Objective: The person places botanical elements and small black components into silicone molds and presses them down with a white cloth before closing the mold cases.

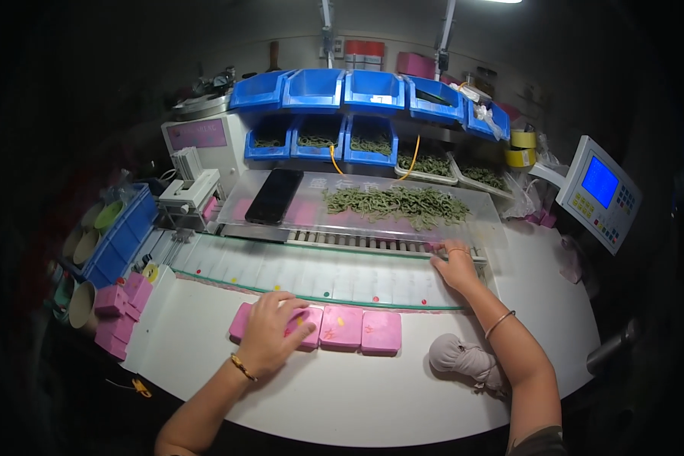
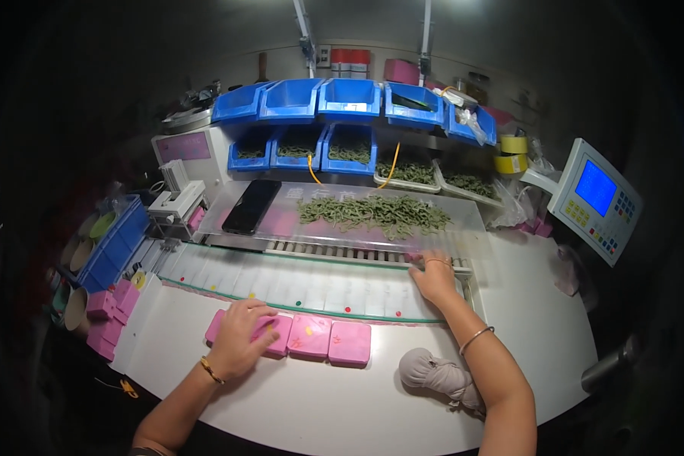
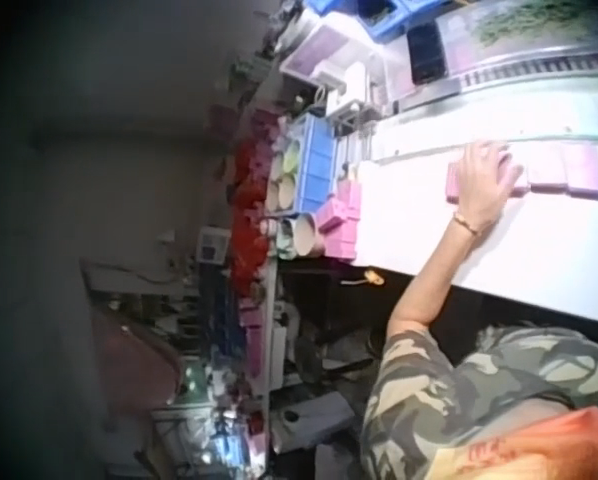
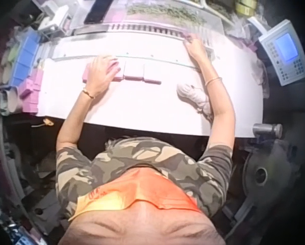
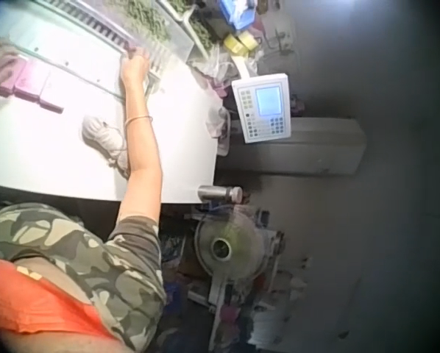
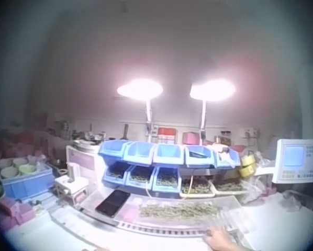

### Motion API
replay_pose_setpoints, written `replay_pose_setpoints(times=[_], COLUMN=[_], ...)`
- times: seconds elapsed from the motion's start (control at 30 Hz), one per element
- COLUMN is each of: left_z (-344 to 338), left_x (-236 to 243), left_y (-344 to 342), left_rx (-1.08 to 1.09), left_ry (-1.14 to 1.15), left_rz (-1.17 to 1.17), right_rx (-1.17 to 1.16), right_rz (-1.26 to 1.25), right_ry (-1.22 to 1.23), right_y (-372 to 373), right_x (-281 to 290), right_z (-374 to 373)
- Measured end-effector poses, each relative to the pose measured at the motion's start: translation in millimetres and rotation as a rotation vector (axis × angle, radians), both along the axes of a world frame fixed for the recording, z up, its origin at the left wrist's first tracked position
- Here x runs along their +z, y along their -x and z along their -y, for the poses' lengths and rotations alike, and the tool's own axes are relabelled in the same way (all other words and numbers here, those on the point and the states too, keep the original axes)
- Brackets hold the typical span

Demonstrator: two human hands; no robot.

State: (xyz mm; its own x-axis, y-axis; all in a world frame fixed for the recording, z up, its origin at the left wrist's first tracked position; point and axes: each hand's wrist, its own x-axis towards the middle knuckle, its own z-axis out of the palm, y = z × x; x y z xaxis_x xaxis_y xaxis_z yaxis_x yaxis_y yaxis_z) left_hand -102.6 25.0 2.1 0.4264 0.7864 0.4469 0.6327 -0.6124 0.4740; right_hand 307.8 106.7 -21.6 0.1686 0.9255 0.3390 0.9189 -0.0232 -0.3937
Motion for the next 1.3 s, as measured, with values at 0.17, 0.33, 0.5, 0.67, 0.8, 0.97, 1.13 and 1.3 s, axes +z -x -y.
replay_pose_setpoints(times=[0.17,0.33,0.5,0.67,0.8,0.97,1.13,1.3], left_z=[11.5,11.2,11.3,11.8,10.0,12.1,9.5,8.9], left_x=[-8.4,-13.5,-12.2,-14.2,-13.9,-13.4,-17.0,-13.8], left_y=[-14.2,-14.2,-13.6,-12.5,-17.3,-14.1,-10.7,-11.5], left_rx=[0.174,0.168,0.172,0.184,0.169,0.172,0.201,0.180], left_ry=[-0.120,-0.063,-0.018,-0.031,-0.042,-0.053,-0.078,-0.075], left_rz=[-0.357,-0.355,-0.321,-0.302,-0.283,-0.276,-0.261,-0.134], right_rx=[-0.048,-0.095,-0.130,0.009,0.015,0.169,0.140,0.339], right_rz=[-0.113,0.165,0.136,-0.015,0.107,0.128,-0.177,0.092], right_ry=[0.224,0.109,0.034,0.118,-0.025,-0.019,0.517,0.150], right_y=[11.4,32.6,63.7,109.4,102.3,105.1,114.8,102.2], right_x=[1.4,-14.9,-21.8,7.8,-22.0,-18.0,24.1,15.4], right_z=[-33.5,-57.5,-77.2,-82.6,-112.0,-109.8,-67.9,-1.7])
